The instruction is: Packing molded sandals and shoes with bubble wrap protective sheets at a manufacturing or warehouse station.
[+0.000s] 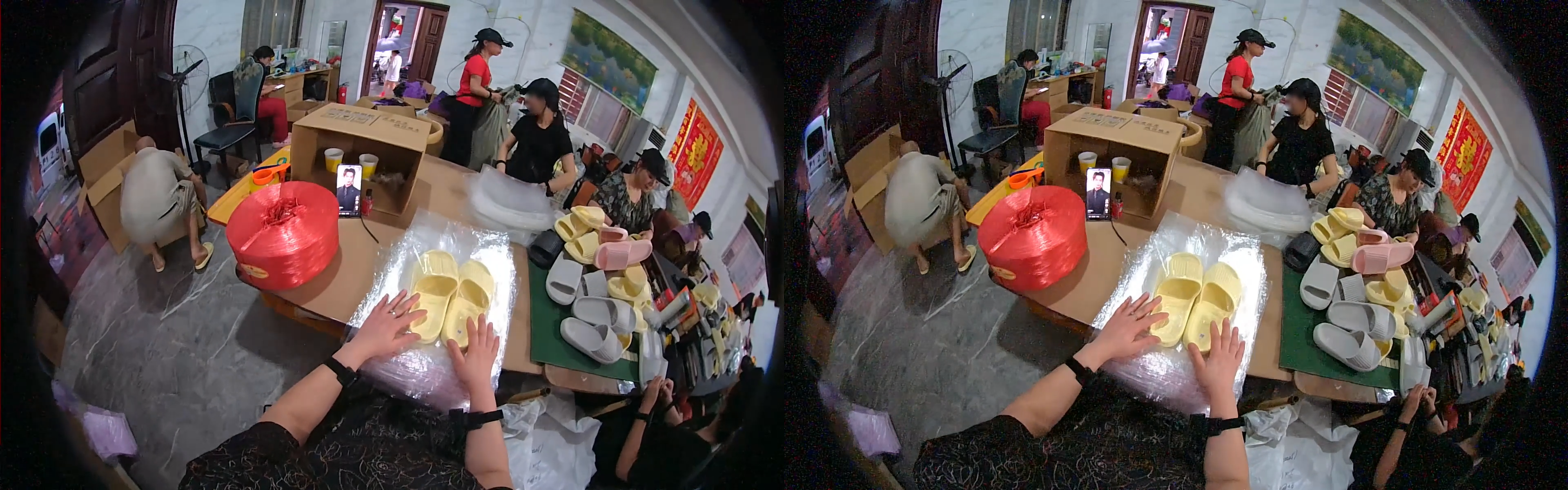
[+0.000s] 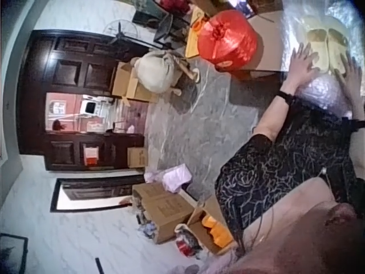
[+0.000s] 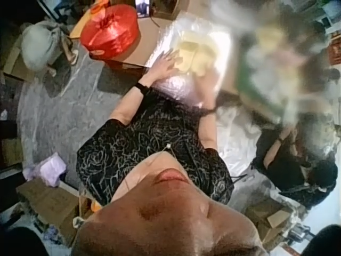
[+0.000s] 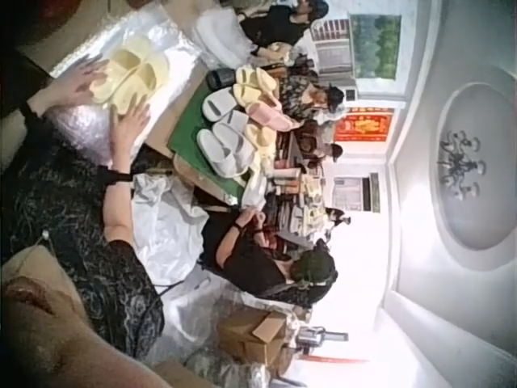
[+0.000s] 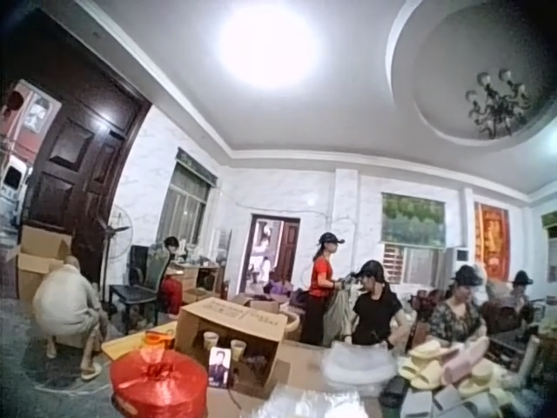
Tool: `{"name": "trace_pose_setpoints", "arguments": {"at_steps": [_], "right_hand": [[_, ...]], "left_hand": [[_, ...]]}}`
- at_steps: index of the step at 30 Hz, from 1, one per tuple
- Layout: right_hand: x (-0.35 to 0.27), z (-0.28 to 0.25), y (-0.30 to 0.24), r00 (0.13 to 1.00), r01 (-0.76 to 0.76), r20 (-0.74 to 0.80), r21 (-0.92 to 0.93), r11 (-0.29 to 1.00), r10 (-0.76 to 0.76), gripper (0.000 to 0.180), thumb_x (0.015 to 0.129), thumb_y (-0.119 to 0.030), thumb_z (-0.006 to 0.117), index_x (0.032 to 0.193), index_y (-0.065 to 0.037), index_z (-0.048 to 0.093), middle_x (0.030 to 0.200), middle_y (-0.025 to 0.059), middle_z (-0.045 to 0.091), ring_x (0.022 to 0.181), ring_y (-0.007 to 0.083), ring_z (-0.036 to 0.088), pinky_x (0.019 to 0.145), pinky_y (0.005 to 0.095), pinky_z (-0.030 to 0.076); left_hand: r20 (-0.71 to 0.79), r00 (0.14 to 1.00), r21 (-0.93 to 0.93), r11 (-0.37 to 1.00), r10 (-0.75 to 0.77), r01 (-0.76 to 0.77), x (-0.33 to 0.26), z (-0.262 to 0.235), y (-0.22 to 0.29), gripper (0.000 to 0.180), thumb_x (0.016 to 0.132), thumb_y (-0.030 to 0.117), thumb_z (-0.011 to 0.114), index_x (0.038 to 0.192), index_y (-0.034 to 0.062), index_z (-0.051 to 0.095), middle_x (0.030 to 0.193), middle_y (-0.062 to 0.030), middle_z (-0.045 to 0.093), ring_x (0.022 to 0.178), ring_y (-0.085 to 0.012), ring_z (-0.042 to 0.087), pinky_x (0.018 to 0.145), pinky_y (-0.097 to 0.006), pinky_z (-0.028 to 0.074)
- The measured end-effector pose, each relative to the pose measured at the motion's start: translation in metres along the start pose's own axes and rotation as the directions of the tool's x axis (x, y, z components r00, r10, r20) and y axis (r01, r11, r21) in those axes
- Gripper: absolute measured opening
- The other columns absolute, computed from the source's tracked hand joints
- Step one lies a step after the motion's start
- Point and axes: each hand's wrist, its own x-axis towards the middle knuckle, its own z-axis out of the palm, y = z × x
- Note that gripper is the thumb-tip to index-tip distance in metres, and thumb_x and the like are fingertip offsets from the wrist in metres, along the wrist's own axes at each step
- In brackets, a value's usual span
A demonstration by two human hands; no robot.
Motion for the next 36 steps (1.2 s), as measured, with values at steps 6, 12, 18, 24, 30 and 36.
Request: {"name": "trace_pose_setpoints", "arguments": {"at_steps": [6, 12, 18, 24, 30, 36], "right_hand": [[-0.0007, 0.0003, -0.0002, 1.000, 0.006, -0.002, 0.007, 1.000, -0.006, 0.073, 0.090, -0.054, 0.059, 0.147, -0.013, 0.042, 0.159, 0.0139, 0.029, 0.146, 0.0404, 0.024, 0.117, 0.0582, 0.014], [-0.0014, -0.0002, -0.0008, 1.000, 0.006, -0.006, 0.014, 1.000, -0.006, 0.072, 0.090, -0.055, 0.058, 0.146, -0.012, 0.044, 0.159, 0.0141, 0.030, 0.146, 0.0407, 0.024, 0.117, 0.0583, 0.014], [-0.0009, 0.0015, 0.0008, 1.000, 0.009, -0.018, 0.007, 1.000, -0.009, 0.072, 0.090, -0.055, 0.059, 0.146, -0.012, 0.044, 0.159, 0.0142, 0.030, 0.146, 0.0406, 0.025, 0.117, 0.0584, 0.014], [-0.0008, 0.0026, 0.0014, 1.000, 0.003, -0.019, 0.011, 1.000, -0.003, 0.072, 0.089, -0.055, 0.059, 0.146, -0.013, 0.044, 0.158, 0.0145, 0.031, 0.145, 0.0406, 0.025, 0.117, 0.0585, 0.014], [-0.0009, 0.0004, -0.0006, 1.000, 0.004, -0.023, 0.016, 1.000, -0.004, 0.073, 0.089, -0.056, 0.058, 0.146, -0.012, 0.044, 0.158, 0.0149, 0.032, 0.145, 0.0410, 0.026, 0.117, 0.0585, 0.014], [-0.0011, 0.0020, 0.0016, 1.000, 0.013, -0.026, 0.015, 1.000, -0.013, 0.073, 0.089, -0.055, 0.059, 0.145, -0.011, 0.044, 0.158, 0.0157, 0.032, 0.145, 0.0415, 0.026, 0.117, 0.0587, 0.014]], "left_hand": [[-0.023, 1.000, 0.008, 1.000, 0.005, -0.004, -0.0016, -0.0019, 0.0029, 0.057, 0.091, 0.049, 0.059, 0.141, 0.0232, 0.052, 0.159, -0.0064, 0.033, 0.147, -0.0333, 0.026, 0.117, -0.057, 0.022], [-0.018, 1.000, 0.017, 1.000, 0.006, -0.006, -0.0017, -0.0024, 0.0029, 0.056, 0.091, 0.047, 0.060, 0.142, 0.0236, 0.051, 0.158, -0.0065, 0.034, 0.147, -0.0330, 0.027, 0.117, -0.056, 0.022], [-0.038, 0.999, 0.023, 0.999, 0.028, -0.027, -0.0009, 0.0024, -0.0015, 0.056, 0.092, 0.048, 0.059, 0.142, 0.0248, 0.051, 0.158, -0.0058, 0.034, 0.147, -0.0324, 0.027, 0.117, -0.057, 0.023], [-0.015, 1.000, 0.017, 1.000, 0.019, -0.018, -0.0016, 0.0046, -0.0030, 0.058, 0.092, 0.051, 0.058, 0.144, 0.0265, 0.049, 0.161, -0.0044, 0.029, 0.149, -0.0333, 0.023, 0.117, -0.058, 0.021], [-0.011, 1.000, 0.006, 1.000, 0.016, -0.016, -0.0018, 0.0027, -0.0023, 0.058, 0.092, 0.051, 0.058, 0.144, 0.0267, 0.049, 0.161, -0.0047, 0.029, 0.149, -0.0332, 0.022, 0.117, -0.059, 0.021], [0.002, 1.000, 0.013, 1.000, 0.009, -0.009, -0.0008, 0.0019, -0.0015, 0.059, 0.091, 0.050, 0.058, 0.145, 0.0271, 0.049, 0.161, -0.0047, 0.029, 0.149, -0.0330, 0.023, 0.117, -0.058, 0.022]]}}
